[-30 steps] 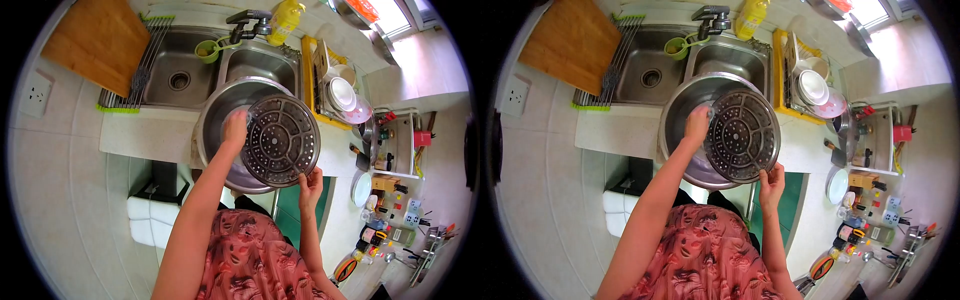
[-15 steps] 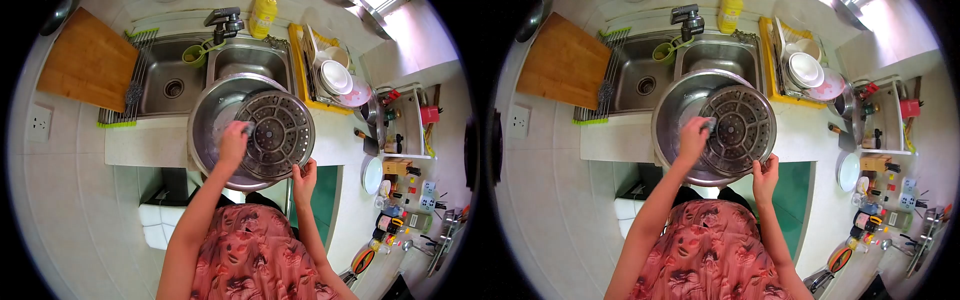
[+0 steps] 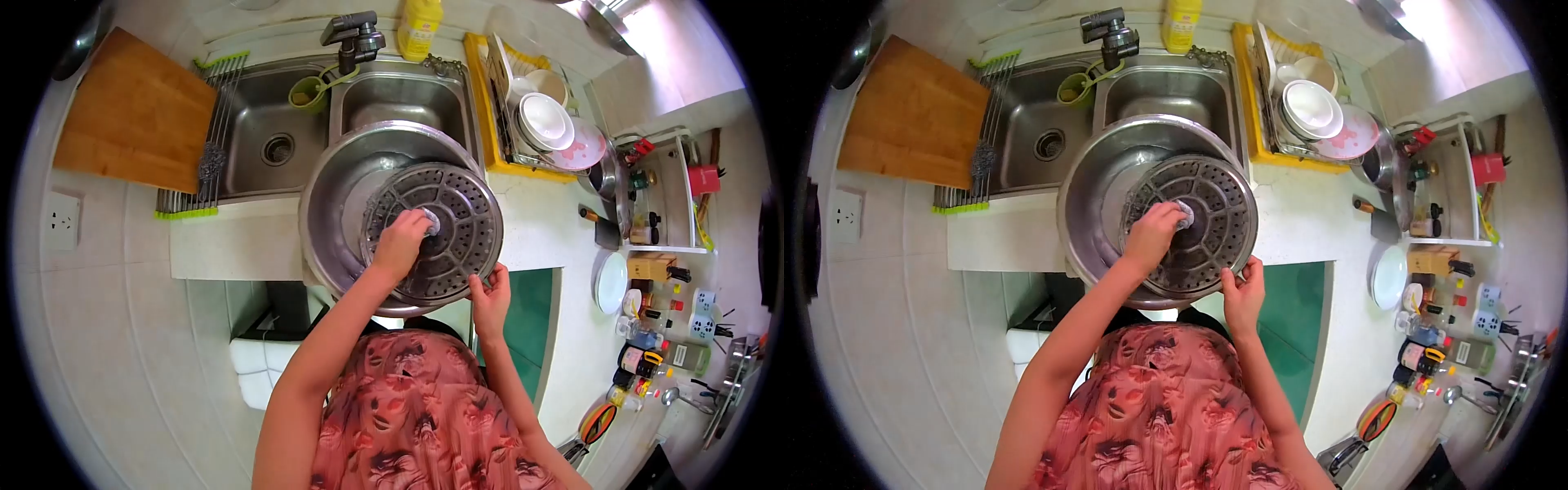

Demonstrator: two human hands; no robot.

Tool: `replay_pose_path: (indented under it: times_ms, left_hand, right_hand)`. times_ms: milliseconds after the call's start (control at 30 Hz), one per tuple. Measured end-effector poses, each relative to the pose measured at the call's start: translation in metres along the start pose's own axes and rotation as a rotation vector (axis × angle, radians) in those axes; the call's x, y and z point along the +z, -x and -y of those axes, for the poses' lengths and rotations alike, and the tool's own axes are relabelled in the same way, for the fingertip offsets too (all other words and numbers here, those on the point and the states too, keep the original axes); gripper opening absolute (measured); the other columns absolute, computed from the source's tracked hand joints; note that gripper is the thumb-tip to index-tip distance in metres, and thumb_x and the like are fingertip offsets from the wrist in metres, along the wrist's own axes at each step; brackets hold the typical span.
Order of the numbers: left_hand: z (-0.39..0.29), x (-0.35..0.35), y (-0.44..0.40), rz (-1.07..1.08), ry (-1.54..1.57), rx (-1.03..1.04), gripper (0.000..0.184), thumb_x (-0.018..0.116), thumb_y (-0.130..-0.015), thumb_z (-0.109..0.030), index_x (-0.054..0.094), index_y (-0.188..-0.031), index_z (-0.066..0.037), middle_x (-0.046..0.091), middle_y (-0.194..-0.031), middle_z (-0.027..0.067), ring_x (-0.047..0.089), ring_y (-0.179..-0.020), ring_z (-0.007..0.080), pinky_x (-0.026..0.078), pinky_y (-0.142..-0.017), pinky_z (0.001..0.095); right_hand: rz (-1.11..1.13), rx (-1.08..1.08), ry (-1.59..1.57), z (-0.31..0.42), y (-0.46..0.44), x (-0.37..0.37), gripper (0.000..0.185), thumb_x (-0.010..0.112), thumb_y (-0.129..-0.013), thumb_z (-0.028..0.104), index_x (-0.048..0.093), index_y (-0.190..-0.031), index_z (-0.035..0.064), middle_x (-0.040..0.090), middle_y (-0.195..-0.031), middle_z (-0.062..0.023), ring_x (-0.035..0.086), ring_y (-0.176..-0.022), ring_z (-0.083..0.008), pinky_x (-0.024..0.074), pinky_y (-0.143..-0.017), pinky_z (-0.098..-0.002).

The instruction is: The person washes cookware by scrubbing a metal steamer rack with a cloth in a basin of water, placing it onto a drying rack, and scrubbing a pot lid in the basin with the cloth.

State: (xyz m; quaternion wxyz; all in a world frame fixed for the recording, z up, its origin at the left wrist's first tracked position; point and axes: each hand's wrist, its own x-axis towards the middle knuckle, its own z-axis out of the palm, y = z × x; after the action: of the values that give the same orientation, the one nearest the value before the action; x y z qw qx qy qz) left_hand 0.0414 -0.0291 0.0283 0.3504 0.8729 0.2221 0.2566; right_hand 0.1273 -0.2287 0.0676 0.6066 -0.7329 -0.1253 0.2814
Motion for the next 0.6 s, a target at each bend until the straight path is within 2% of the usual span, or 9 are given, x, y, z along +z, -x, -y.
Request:
replay_pose_path:
  times_ms: [67, 100, 167, 200, 367, 433, 533, 600]
  left_hand:
    - [0.016, 0.009, -0.003, -0.022, -0.075, 0.049, 0.015, 0.056, -0.085, -0.006, 0.065, -0.096, -0.007, 0.063, -0.104, 0.0069, 0.062, -0.103, 0.0281, 0.056, -0.082, 0.0398]
    - [0.034, 0.012, -0.006, -0.059, -0.152, 0.076, 0.014, 0.056, -0.085, -0.007, 0.064, -0.096, -0.006, 0.063, -0.104, 0.0079, 0.062, -0.102, 0.0292, 0.056, -0.080, 0.0410]
    - [0.068, 0.006, -0.016, 0.115, -0.347, -0.137, 0.016, 0.053, -0.087, -0.004, 0.066, -0.097, -0.005, 0.064, -0.104, 0.0122, 0.062, -0.103, 0.0312, 0.056, -0.080, 0.0438]
    - [0.072, -0.014, -0.025, 0.180, -0.359, -0.211, 0.014, 0.058, -0.087, -0.006, 0.066, -0.098, -0.004, 0.065, -0.103, 0.0138, 0.061, -0.104, 0.0332, 0.054, -0.087, 0.0458]
    - [0.043, -0.079, -0.017, -0.072, -0.192, -0.247, 0.037, 0.070, -0.083, -0.010, 0.065, -0.119, -0.003, 0.063, -0.126, 0.0165, 0.056, -0.121, 0.0359, 0.046, -0.103, 0.0435]
    - [0.030, -0.105, 0.004, -0.069, -0.091, -0.295, 0.042, 0.068, -0.086, -0.010, 0.062, -0.127, -0.004, 0.062, -0.131, 0.0153, 0.055, -0.126, 0.0310, 0.046, -0.104, 0.0400]
    - [-0.002, -0.130, 0.045, -0.146, 0.180, -0.608, 0.045, 0.065, -0.094, -0.013, 0.054, -0.136, -0.002, 0.061, -0.131, 0.0143, 0.057, -0.123, 0.0263, 0.047, -0.102, 0.0358]
    - [-0.008, -0.126, 0.067, -0.312, 0.361, -0.711, 0.047, 0.061, -0.098, -0.017, 0.048, -0.140, 0.001, 0.059, -0.134, 0.0142, 0.058, -0.120, 0.0237, 0.049, -0.099, 0.0350]
  right_hand:
    - [-0.009, 0.064, -0.016, 0.004, -0.001, 0.002, 0.031, 0.060, -0.094, -0.001, 0.045, -0.121, -0.0007, 0.061, -0.103, -0.0062, 0.063, -0.082, -0.0110, 0.0513, -0.064, -0.0227]
    - [0.016, 0.048, -0.026, -0.001, -0.001, -0.001, 0.032, 0.059, -0.095, 0.000, 0.044, -0.123, -0.0011, 0.061, -0.107, -0.0083, 0.065, -0.083, -0.0129, 0.0564, -0.065, -0.0246]
    - [0.027, 0.066, -0.072, 0.004, 0.004, 0.001, 0.032, 0.059, -0.095, -0.001, 0.043, -0.123, -0.0016, 0.061, -0.111, -0.0099, 0.066, -0.084, -0.0147, 0.0600, -0.068, -0.0274]
    - [0.038, 0.071, -0.099, 0.008, 0.004, 0.003, 0.032, 0.059, -0.095, -0.001, 0.043, -0.123, -0.0018, 0.061, -0.113, -0.0107, 0.066, -0.084, -0.0156, 0.0618, -0.070, -0.0287]
    - [0.121, 0.177, -0.175, 0.043, -0.002, -0.004, 0.032, 0.058, -0.094, 0.000, 0.043, -0.123, -0.0022, 0.061, -0.115, -0.0115, 0.067, -0.090, -0.0174, 0.0649, -0.070, -0.0334]
    - [0.123, 0.263, -0.213, 0.054, -0.007, -0.008, 0.033, 0.058, -0.093, 0.004, 0.044, -0.123, -0.0005, 0.062, -0.114, -0.0101, 0.066, -0.093, -0.0166, 0.0650, -0.068, -0.0339]
    - [0.184, 0.388, -0.504, 0.060, -0.011, -0.010, 0.036, 0.061, -0.093, 0.006, 0.046, -0.125, 0.0010, 0.065, -0.111, -0.0092, 0.068, -0.093, -0.0179, 0.0647, -0.071, -0.0339]
    - [0.237, 0.463, -0.600, 0.064, -0.009, -0.006, 0.034, 0.061, -0.094, 0.006, 0.048, -0.125, 0.0002, 0.065, -0.112, -0.0093, 0.068, -0.095, -0.0180, 0.0643, -0.075, -0.0340]
